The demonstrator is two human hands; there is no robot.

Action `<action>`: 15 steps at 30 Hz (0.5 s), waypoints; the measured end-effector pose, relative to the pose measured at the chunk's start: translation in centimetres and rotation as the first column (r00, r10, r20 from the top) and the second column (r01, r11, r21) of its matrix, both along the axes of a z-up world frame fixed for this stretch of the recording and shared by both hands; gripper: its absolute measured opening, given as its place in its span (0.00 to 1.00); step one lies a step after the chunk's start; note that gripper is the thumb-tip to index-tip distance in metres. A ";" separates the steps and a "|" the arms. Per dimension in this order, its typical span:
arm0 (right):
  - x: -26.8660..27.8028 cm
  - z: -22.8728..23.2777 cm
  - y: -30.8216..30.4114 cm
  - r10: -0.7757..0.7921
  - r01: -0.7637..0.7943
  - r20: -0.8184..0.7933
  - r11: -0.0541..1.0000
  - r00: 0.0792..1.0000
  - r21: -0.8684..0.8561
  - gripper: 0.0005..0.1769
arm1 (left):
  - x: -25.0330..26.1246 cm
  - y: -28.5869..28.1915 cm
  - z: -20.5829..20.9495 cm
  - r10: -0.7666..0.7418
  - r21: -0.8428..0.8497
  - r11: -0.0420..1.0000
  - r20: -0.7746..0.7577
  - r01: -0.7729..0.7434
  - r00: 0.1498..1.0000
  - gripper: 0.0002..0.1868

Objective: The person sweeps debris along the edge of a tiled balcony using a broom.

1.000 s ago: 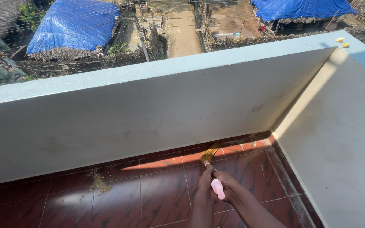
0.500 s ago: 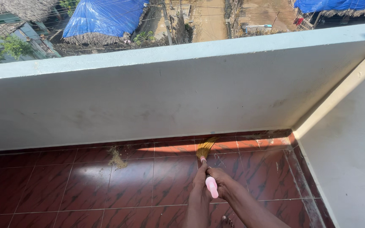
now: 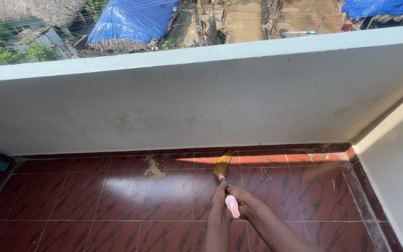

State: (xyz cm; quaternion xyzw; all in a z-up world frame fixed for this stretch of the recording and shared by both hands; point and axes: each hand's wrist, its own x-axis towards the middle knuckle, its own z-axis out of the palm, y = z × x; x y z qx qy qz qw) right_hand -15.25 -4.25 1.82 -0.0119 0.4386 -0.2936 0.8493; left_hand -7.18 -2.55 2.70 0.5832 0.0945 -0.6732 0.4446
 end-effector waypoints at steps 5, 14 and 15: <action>3.4 0.0 -0.3 0.035 -0.035 -0.028 0.999 0.999 0.010 0.08 | 3.1 0.3 -3.0 0.136 -0.315 0.937 -0.073 -0.152 0.988 0.17; 6.2 1.1 -0.7 0.251 -0.246 0.042 0.964 0.967 -0.097 0.13 | 6.0 0.2 -1.7 0.294 -0.172 0.942 0.001 -0.289 0.956 0.12; 6.1 1.3 -0.7 0.277 -0.271 0.051 0.956 0.959 -0.112 0.13 | 5.9 0.1 -1.9 0.301 -0.175 0.939 0.004 -0.296 0.954 0.13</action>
